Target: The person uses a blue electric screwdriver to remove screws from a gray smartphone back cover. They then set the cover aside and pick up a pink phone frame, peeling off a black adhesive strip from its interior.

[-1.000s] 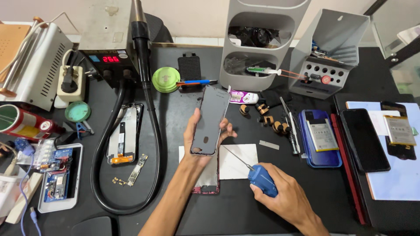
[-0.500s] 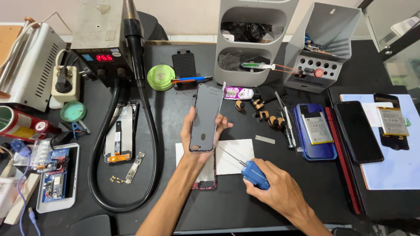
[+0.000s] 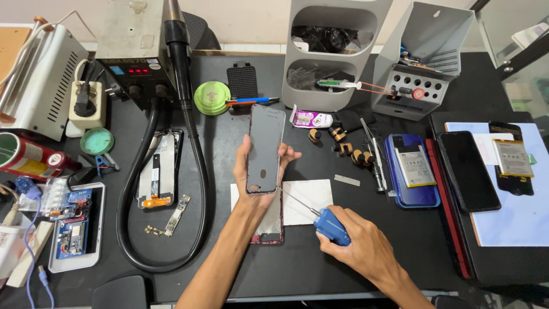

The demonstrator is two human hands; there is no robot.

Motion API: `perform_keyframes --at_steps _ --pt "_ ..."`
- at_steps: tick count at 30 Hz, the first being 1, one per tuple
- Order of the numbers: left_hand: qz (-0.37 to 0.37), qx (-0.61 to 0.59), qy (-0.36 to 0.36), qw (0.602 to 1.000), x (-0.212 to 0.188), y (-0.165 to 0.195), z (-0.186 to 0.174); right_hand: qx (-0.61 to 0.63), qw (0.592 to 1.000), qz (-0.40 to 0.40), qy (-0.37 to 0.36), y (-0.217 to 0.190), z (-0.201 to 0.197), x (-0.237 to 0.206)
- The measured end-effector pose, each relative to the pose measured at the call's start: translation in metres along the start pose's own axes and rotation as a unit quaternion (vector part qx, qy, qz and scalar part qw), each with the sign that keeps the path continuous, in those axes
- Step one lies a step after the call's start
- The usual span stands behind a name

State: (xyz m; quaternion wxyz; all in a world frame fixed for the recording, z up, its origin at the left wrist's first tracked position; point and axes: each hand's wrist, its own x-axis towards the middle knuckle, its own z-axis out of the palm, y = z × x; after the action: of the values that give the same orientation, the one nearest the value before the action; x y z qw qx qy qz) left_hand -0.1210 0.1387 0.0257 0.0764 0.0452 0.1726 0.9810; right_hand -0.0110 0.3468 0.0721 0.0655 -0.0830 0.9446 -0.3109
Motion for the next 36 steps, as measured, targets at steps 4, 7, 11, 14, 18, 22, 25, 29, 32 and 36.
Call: perform_keyframes --at_steps 4,7,11,14,18,22,25,29,32,36 --pt "0.007 0.003 0.01 1.0 -0.002 0.0 0.002 0.021 0.999 0.029 -0.032 0.0 0.001 0.001" --pt "0.018 -0.011 0.012 1.0 -0.001 0.0 0.002 0.033 0.999 -0.011 -0.004 0.0 0.003 0.0" --pt "0.033 -0.014 0.014 0.999 -0.001 0.001 0.001 0.032 0.999 -0.015 -0.001 -0.001 0.005 -0.001" --pt "0.038 -0.024 0.012 0.999 -0.002 0.001 0.0 0.038 0.999 -0.014 0.006 -0.001 0.006 -0.002" --pt "0.047 -0.025 0.01 0.999 -0.001 0.001 0.0 0.05 0.999 -0.01 0.002 -0.001 0.008 -0.002" --pt "0.061 -0.009 0.005 0.998 -0.001 0.002 -0.001 0.059 0.998 -0.007 -0.008 -0.001 0.01 -0.002" --pt "0.062 -0.007 0.007 0.998 -0.001 0.003 -0.001 0.067 0.998 -0.016 -0.001 -0.001 0.011 -0.002" --pt "0.067 -0.008 0.006 0.998 -0.001 0.003 -0.001 0.082 0.996 -0.033 0.008 -0.001 0.012 -0.003" --pt "0.072 -0.015 0.006 0.997 -0.001 0.004 -0.001 0.092 0.996 -0.004 -0.016 -0.002 0.014 -0.002" --pt "0.07 -0.019 0.011 0.997 -0.001 0.005 -0.001 0.1 0.995 0.014 -0.022 -0.004 0.015 -0.002"
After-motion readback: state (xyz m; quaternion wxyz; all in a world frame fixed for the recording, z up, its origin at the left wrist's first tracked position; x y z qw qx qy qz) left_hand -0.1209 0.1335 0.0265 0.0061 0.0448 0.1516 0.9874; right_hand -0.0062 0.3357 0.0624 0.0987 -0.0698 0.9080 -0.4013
